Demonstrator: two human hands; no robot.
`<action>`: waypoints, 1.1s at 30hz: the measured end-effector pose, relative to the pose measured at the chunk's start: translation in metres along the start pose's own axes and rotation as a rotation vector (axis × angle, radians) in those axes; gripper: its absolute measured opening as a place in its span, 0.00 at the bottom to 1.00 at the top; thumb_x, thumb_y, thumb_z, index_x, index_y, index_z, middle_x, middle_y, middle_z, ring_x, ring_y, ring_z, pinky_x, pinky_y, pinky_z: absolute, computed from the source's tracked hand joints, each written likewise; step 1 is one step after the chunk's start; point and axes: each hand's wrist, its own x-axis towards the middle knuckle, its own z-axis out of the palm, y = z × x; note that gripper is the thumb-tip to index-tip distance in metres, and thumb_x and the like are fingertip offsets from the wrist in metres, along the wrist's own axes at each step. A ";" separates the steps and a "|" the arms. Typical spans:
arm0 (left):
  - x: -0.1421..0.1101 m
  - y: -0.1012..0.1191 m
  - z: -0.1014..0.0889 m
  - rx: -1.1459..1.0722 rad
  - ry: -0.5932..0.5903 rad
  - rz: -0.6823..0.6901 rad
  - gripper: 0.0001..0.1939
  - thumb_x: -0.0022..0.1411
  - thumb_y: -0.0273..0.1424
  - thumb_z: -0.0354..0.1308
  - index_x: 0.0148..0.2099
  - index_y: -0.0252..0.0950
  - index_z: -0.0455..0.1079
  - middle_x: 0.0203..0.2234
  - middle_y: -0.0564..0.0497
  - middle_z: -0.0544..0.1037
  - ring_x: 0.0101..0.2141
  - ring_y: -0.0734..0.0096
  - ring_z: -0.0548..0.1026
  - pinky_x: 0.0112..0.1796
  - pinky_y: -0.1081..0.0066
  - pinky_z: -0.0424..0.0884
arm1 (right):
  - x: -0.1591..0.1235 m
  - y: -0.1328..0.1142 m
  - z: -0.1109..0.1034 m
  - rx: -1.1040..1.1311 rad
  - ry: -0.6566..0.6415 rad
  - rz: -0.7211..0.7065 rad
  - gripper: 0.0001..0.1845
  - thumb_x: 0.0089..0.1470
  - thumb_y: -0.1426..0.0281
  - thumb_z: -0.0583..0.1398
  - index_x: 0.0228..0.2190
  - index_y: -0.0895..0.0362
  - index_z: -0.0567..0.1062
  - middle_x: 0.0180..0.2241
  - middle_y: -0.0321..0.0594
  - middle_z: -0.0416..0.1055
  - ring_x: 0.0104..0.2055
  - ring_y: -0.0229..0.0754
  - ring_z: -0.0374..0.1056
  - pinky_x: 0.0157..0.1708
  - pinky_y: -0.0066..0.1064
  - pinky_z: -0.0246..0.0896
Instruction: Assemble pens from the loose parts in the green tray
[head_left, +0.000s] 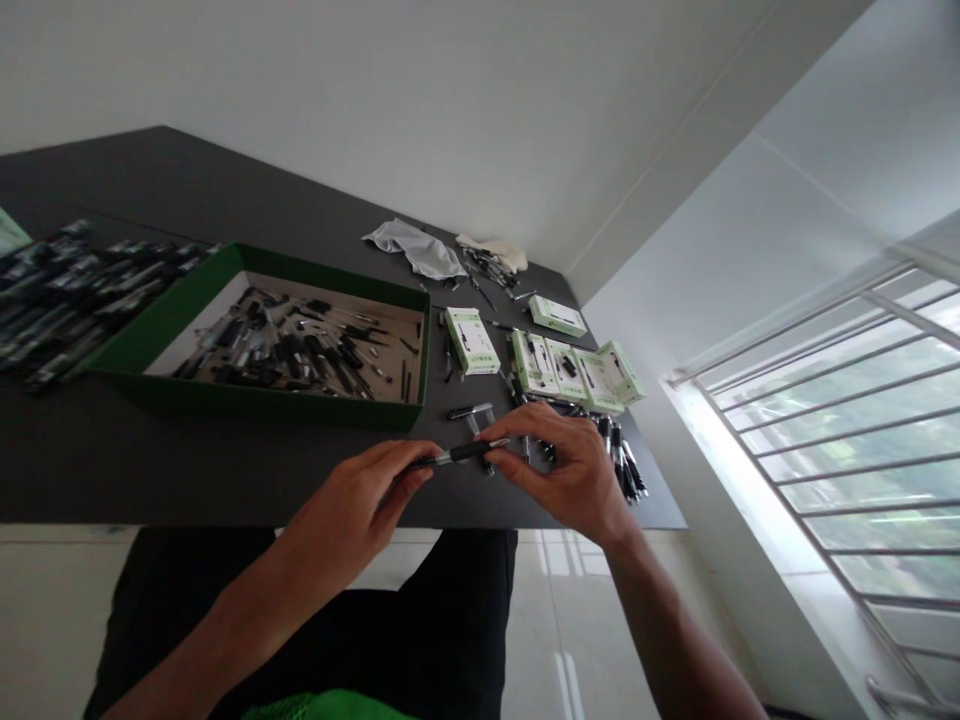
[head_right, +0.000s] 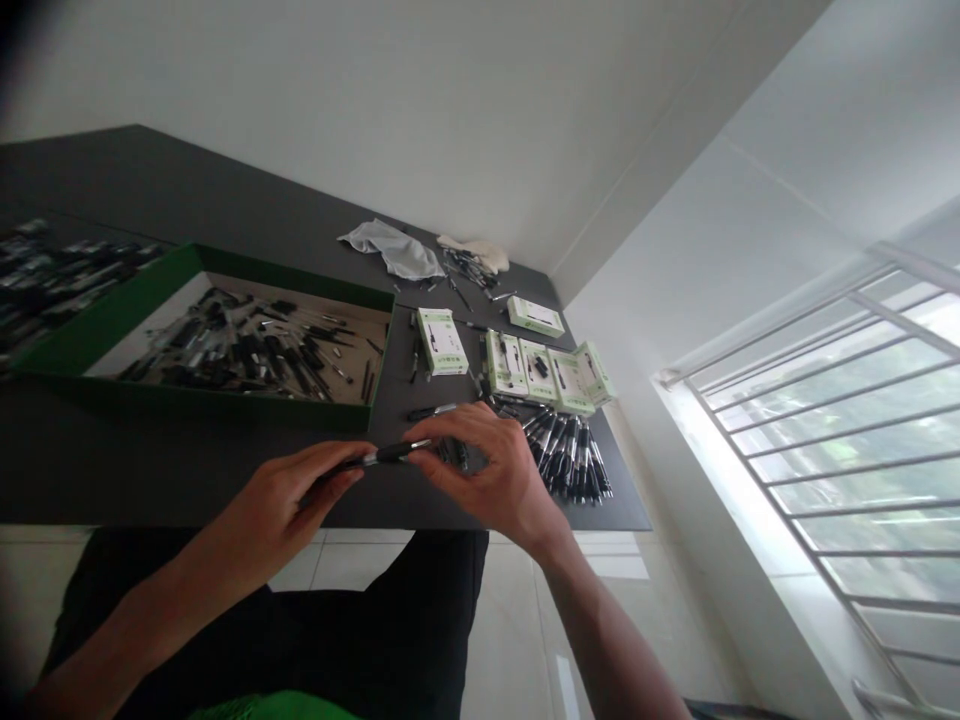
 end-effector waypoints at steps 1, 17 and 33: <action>0.000 0.000 0.000 0.004 0.002 0.002 0.20 0.76 0.42 0.51 0.57 0.38 0.78 0.50 0.44 0.86 0.48 0.57 0.85 0.51 0.62 0.79 | 0.000 0.000 0.004 0.007 -0.011 -0.018 0.06 0.62 0.70 0.68 0.42 0.52 0.83 0.38 0.36 0.84 0.40 0.41 0.78 0.43 0.35 0.70; 0.002 -0.002 -0.001 -0.122 -0.032 0.113 0.15 0.72 0.29 0.54 0.55 0.35 0.79 0.42 0.46 0.86 0.37 0.68 0.86 0.38 0.77 0.81 | -0.004 -0.007 0.019 -0.106 -0.011 -0.020 0.09 0.64 0.64 0.69 0.35 0.56 0.79 0.32 0.35 0.81 0.35 0.38 0.74 0.43 0.34 0.60; 0.004 -0.015 0.020 0.066 -0.193 0.188 0.18 0.73 0.27 0.51 0.58 0.41 0.78 0.47 0.46 0.86 0.46 0.62 0.86 0.48 0.68 0.82 | -0.034 -0.004 0.018 -0.391 -0.184 0.075 0.27 0.75 0.63 0.53 0.24 0.56 0.74 0.18 0.33 0.68 0.20 0.37 0.59 0.36 0.38 0.51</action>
